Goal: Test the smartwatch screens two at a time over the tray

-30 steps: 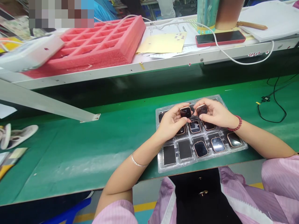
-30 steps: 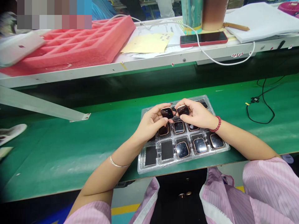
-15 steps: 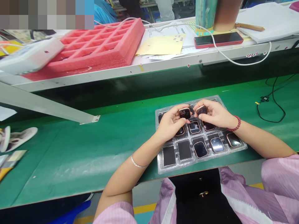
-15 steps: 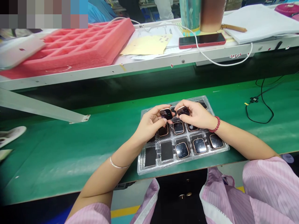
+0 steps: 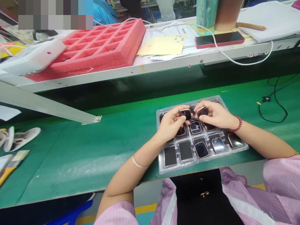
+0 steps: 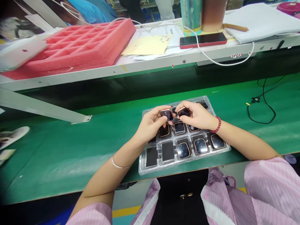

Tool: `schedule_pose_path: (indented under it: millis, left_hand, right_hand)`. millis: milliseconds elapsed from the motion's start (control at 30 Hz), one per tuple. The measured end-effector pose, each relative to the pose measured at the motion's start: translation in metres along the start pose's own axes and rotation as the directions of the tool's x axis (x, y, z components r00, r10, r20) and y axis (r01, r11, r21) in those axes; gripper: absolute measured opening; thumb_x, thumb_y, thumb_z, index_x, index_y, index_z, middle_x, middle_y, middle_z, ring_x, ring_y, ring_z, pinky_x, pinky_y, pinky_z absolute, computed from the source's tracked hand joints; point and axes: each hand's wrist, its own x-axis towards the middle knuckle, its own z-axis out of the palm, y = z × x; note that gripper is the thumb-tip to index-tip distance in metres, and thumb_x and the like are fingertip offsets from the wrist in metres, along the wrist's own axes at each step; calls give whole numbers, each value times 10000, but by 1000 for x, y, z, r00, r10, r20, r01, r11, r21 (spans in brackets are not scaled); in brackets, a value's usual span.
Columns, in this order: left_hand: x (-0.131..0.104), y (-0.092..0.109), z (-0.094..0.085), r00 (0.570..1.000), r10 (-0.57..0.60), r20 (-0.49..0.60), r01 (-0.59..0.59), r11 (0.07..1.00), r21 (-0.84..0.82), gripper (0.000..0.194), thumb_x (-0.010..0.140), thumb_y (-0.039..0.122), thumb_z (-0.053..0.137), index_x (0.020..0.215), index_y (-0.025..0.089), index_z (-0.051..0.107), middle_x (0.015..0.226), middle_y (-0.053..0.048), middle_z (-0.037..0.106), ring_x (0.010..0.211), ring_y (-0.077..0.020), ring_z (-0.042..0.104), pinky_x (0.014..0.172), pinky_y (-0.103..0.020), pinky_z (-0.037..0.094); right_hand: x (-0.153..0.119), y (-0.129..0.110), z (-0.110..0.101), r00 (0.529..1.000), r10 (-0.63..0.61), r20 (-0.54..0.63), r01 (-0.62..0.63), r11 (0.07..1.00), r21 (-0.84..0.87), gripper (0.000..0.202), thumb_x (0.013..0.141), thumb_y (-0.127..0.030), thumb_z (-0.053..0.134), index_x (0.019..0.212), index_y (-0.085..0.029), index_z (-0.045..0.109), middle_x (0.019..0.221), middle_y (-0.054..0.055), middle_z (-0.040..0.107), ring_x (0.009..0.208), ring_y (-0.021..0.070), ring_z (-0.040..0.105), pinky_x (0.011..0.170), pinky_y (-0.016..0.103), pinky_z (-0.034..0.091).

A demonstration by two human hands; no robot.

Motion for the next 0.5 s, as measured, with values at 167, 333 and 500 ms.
schedule_pose_path:
  millis: [167,333,500]
  left_hand:
    - [0,1,1,999,19,27,-18,1000,-14,453,789,209,702,1234,165,627,1184,-115,725,800,-161,730,749,-299,597]
    - [0,1,-1,1000,14,-16,-14,1000,6,323,870,346,691,1129,155,669,1037,-96,749,658,-131,691,616,-261,562]
    - [-1,3,0,1000,3,-25,-4,1000,-28,344,807,295,752,1112,162,667,1046,-82,750,682,-125,695,634,-245,556]
  right_hand:
    - [0,0,0,1000,10,-2,-10,1000,-6,253,797,-167,655,1049,-182,629,1008,76,722,904,204,708,686,291,568]
    - [0,-1,1,998,64,5,-64,997,51,191,851,-170,606,1034,-175,661,947,65,726,791,174,690,641,284,575]
    - [0,-2,2,999,44,8,-44,997,60,208,821,-152,630,1022,-176,680,950,62,735,845,187,703,667,289,590]
